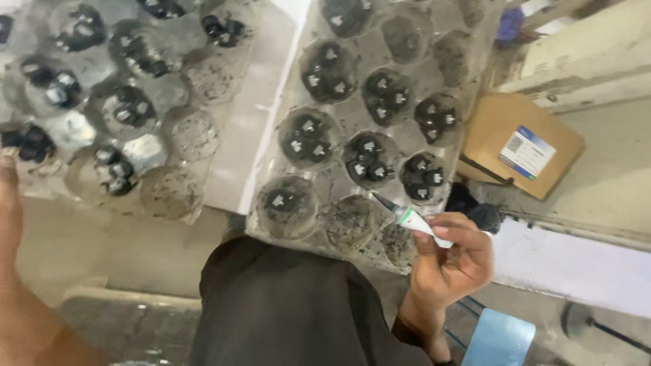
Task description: The person sits on a chair and applies adhesive from a small tube onto black plastic electrical components. They pick each component from a plastic tray, squeeze adhesive onto it, and place it back into the tray, repeating this with one component at a time.
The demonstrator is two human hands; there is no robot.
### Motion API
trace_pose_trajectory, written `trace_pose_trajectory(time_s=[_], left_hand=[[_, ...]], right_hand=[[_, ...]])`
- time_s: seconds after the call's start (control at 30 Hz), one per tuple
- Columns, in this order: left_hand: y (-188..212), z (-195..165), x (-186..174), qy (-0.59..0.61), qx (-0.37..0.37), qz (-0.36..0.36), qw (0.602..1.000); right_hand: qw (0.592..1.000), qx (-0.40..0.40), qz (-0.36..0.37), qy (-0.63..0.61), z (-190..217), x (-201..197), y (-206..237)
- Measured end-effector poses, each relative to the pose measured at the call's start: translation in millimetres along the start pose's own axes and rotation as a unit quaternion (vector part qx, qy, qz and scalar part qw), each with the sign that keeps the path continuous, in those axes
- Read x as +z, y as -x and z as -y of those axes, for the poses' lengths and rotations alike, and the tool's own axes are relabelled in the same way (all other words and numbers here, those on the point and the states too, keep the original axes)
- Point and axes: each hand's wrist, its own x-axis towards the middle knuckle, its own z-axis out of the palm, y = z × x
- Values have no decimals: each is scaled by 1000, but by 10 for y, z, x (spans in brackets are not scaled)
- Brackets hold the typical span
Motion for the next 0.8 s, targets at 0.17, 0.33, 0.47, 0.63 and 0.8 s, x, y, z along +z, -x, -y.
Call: trace_pose_trajectory(time_s=[0.17, 0.33, 0.47, 0.63, 0.8], left_hand=[[264, 215, -42, -44, -41, -13, 998], [363, 41, 106, -110, -108, 28, 988], [224, -120, 270, -173, -86, -8, 981], [73, -177, 386, -292, -146, 70, 943], [145, -21, 277, -188, -132, 28, 973]], right_hand=[[992, 30, 51, -111, -123, 184, 16], [978, 100, 93, -156, -85, 325, 65], [970, 111, 131, -175, -53, 403, 105], [975, 81, 102, -183, -99, 381, 71], [971, 78, 55, -221, -184, 142, -75]])
